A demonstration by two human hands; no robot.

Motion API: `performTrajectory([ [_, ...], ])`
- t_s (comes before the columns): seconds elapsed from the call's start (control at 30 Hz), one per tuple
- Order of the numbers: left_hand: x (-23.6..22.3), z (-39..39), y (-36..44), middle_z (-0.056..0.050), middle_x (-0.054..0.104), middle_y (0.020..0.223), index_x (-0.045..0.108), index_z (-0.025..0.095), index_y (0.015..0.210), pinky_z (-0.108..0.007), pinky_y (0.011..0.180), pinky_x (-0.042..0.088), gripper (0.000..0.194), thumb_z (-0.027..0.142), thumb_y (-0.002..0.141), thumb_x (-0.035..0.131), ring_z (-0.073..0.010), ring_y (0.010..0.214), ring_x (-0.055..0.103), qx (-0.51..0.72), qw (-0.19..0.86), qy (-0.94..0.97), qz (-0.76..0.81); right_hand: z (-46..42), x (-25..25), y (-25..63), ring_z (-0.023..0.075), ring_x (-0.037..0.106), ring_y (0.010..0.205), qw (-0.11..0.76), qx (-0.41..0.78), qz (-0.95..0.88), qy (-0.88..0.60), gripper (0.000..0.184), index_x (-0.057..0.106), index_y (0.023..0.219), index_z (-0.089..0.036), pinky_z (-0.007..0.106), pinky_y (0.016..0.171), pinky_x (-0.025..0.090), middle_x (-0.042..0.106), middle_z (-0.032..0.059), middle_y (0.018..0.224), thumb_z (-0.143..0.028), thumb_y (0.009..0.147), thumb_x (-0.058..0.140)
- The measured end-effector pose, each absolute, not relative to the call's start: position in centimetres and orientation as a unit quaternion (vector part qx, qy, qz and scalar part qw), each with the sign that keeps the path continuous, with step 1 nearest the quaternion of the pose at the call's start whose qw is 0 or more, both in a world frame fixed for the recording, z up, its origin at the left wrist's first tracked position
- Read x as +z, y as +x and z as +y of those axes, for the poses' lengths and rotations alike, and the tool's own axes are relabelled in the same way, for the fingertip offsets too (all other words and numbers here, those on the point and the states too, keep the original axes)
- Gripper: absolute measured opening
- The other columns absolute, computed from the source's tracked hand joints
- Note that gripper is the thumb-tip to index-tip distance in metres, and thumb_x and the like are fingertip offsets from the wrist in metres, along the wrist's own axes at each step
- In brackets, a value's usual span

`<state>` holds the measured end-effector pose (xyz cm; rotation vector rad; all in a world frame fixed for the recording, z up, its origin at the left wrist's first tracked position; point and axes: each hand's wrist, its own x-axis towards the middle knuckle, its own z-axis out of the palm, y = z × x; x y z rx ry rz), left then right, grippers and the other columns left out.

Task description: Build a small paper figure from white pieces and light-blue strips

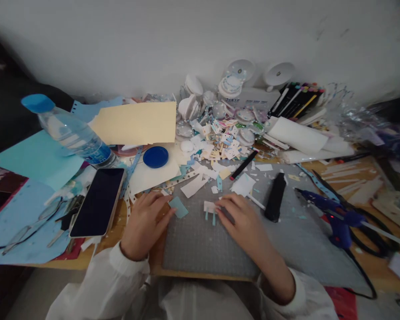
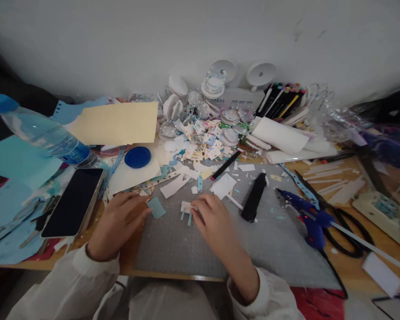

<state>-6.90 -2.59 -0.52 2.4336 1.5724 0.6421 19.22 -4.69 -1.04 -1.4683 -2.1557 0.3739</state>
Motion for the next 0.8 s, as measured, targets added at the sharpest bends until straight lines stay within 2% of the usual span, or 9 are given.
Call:
performTrajectory([
  [0.17,-0.8,-2.3,-5.4,-0.010,0.063,0.102,0.065,0.020,0.111,-0.046,0.083,0.045,0.027,0.030,0.087,0.062,-0.0303,0.095,0.056,0.141,0.088,0.815,0.555,-5.6,-0.3,21.2,0.0232,0.059,0.104,0.308,0.110,-0.758,-0.564,0.021,0.059,0.113,-0.022,0.041,0.090,0.049,0.062,0.0087,0.107,-0.023,0.093,0.050],
  [0.33,-0.7,-1.8,-5.3,-0.010,0.063,0.100,0.065,0.018,0.100,-0.047,0.084,0.044,0.015,0.022,0.085,0.061,-0.0315,0.097,0.055,0.167,0.123,0.809,0.549,-8.6,1.0,23.8,0.0207,0.061,0.098,0.349,0.076,-0.712,-0.605,0.020,0.062,0.109,-0.024,0.036,0.085,0.050,0.063,0.0067,0.106,-0.025,0.092,0.052],
  [0.4,-0.5,-1.7,-5.3,-0.009,0.063,0.095,0.063,0.018,0.091,-0.044,0.082,0.046,0.008,0.017,0.085,0.058,-0.0288,0.093,0.057,0.186,0.149,0.806,0.543,-9.8,1.3,24.7,0.0191,0.061,0.093,0.363,0.070,-0.690,-0.623,0.019,0.063,0.107,-0.024,0.033,0.081,0.049,0.063,0.0057,0.103,-0.024,0.091,0.053],
  [0.5,0.0,-1.8,-5.2,-0.004,0.064,0.083,0.060,0.019,0.084,-0.034,0.074,0.049,0.009,0.013,0.086,0.054,-0.0203,0.080,0.060,0.214,0.190,0.799,0.529,-11.2,1.8,25.2,0.0179,0.061,0.092,0.388,0.075,-0.672,-0.627,0.017,0.064,0.104,-0.024,0.031,0.081,0.047,0.063,0.0046,0.100,-0.019,0.090,0.054],
  [0.57,0.7,-2.2,-5.0,-0.001,0.063,0.079,0.060,0.019,0.085,-0.029,0.068,0.049,0.006,0.017,0.086,0.055,-0.0163,0.073,0.061,0.262,0.250,0.770,0.526,-11.7,2.0,25.0,0.0177,0.060,0.093,0.405,0.087,-0.671,-0.616,0.017,0.064,0.102,-0.024,0.031,0.081,0.047,0.063,0.0043,0.099,-0.016,0.089,0.055],
  [0.67,2.2,-3.0,-4.5,0.000,0.063,0.076,0.061,0.019,0.082,-0.024,0.062,0.049,0.007,0.025,0.083,0.063,-0.0137,0.068,0.060,0.350,0.420,0.667,0.506,-11.5,2.4,23.7,0.0167,0.060,0.092,0.426,0.125,-0.671,-0.594,0.019,0.063,0.100,-0.026,0.029,0.079,0.048,0.062,0.0037,0.099,-0.013,0.089,0.055],
  [0.73,3.2,-3.6,-4.1,0.001,0.062,0.072,0.062,0.018,0.079,-0.022,0.058,0.048,0.010,0.026,0.080,0.068,-0.0121,0.065,0.059,0.369,0.511,0.606,0.485,-11.0,2.6,22.4,0.0155,0.059,0.092,0.438,0.174,-0.671,-0.572,0.020,0.062,0.101,-0.027,0.027,0.077,0.049,0.061,0.0031,0.098,-0.012,0.089,0.055],
  [0.8,4.0,-4.1,-3.8,0.001,0.061,0.070,0.063,0.018,0.077,-0.019,0.056,0.047,0.011,0.026,0.078,0.071,-0.0107,0.064,0.057,0.368,0.560,0.573,0.472,-10.4,2.8,21.0,0.0140,0.059,0.089,0.448,0.241,-0.672,-0.538,0.021,0.060,0.105,-0.027,0.025,0.075,0.050,0.060,0.0024,0.096,-0.013,0.090,0.054],
])
